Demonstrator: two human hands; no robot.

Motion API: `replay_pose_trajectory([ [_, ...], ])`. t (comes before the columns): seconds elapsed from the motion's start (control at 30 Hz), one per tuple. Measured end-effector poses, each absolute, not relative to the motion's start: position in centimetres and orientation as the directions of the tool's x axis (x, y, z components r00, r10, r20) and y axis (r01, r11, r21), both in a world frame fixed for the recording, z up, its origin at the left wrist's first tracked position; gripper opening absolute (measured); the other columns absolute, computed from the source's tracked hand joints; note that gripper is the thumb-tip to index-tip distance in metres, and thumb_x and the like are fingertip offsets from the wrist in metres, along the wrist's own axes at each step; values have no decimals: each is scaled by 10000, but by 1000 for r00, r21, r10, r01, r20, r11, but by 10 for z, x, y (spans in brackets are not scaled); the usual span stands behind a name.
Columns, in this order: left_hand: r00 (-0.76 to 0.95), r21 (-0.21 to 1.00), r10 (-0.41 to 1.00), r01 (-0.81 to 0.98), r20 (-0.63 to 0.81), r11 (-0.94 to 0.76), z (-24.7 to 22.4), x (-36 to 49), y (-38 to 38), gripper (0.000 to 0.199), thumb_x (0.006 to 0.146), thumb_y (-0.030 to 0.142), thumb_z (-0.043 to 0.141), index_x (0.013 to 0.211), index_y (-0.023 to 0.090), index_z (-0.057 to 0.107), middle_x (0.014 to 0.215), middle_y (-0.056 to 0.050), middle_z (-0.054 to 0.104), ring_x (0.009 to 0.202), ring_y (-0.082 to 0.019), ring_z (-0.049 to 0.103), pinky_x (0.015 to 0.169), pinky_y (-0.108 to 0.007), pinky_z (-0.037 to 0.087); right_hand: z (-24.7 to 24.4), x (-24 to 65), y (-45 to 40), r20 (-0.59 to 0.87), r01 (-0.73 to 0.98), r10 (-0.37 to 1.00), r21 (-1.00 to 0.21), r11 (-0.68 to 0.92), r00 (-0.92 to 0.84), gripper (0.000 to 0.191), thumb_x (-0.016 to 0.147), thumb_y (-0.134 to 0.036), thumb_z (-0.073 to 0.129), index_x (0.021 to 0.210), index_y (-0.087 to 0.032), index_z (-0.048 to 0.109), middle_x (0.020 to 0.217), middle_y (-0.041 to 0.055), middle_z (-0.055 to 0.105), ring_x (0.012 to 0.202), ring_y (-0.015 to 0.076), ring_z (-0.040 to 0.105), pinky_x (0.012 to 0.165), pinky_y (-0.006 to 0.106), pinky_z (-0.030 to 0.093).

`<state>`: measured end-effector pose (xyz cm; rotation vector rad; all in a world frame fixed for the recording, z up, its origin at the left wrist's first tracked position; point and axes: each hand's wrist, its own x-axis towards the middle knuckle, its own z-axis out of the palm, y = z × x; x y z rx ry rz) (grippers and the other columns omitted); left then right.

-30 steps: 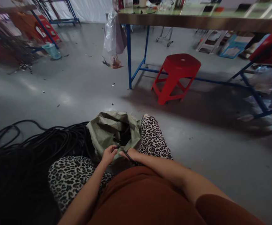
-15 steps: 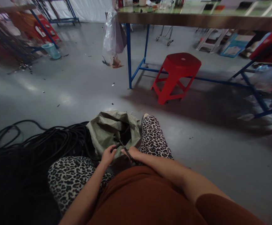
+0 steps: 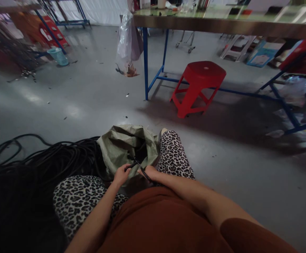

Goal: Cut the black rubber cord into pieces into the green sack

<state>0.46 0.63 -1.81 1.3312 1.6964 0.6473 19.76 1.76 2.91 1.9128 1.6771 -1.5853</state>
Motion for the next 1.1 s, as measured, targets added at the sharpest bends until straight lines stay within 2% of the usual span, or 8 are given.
replay_pose_trajectory([
  [0.2, -54, 788, 945, 539, -322, 299, -17, 5, 7, 233, 706, 180, 611, 905, 178, 731, 930, -108, 750, 910, -265, 682, 878, -400, 501, 32, 199, 17, -758, 804, 625, -484, -344, -188, 470, 876, -530, 578, 654, -122, 645, 490, 15, 550, 481, 134, 584, 492, 176, 447],
  [0.4, -40, 783, 952, 559, -304, 274, -20, 3, 7, 238, 728, 186, 588, 920, 170, 728, 930, -108, 745, 909, -270, 679, 872, -407, 499, 27, 200, 17, -784, 776, 589, -491, -396, -195, 499, 908, -521, 523, 594, -137, 581, 429, -11, 488, 379, 103, 512, 412, 161, 411],
  [0.53, -59, 791, 951, 540, -305, 287, -22, 2, 8, 243, 733, 195, 583, 927, 163, 724, 919, -98, 744, 895, -265, 676, 868, -406, 501, 21, 202, 19, -787, 751, 589, -500, -432, -184, 556, 856, -617, 546, 556, -150, 532, 425, -3, 491, 373, 109, 518, 391, 169, 418],
  [0.67, -86, 797, 956, 533, -282, 283, -21, 2, 10, 255, 746, 199, 571, 950, 155, 716, 946, -98, 742, 916, -253, 675, 881, -395, 503, 17, 203, 19, -805, 679, 576, -502, -536, -140, 602, 794, -715, 545, 586, -150, 535, 452, -2, 504, 379, 114, 520, 392, 190, 449],
  [0.9, -148, 802, 954, 517, -260, 299, -14, 4, 12, 280, 758, 204, 559, 990, 148, 705, 979, -99, 741, 933, -245, 674, 893, -383, 507, 16, 199, 18, -847, 564, 497, -508, -652, -188, 492, 883, -604, 519, 713, -144, 566, 474, -11, 525, 374, 117, 521, 383, 200, 444],
  [1.1, -164, 803, 947, 501, -277, 322, -11, 5, 13, 277, 755, 210, 572, 989, 142, 704, 972, -104, 740, 925, -244, 674, 899, -386, 506, 20, 197, 20, -837, 575, 490, -532, -622, -244, 500, 910, -590, 480, 722, -134, 561, 493, 11, 556, 400, 122, 545, 372, 181, 415],
])
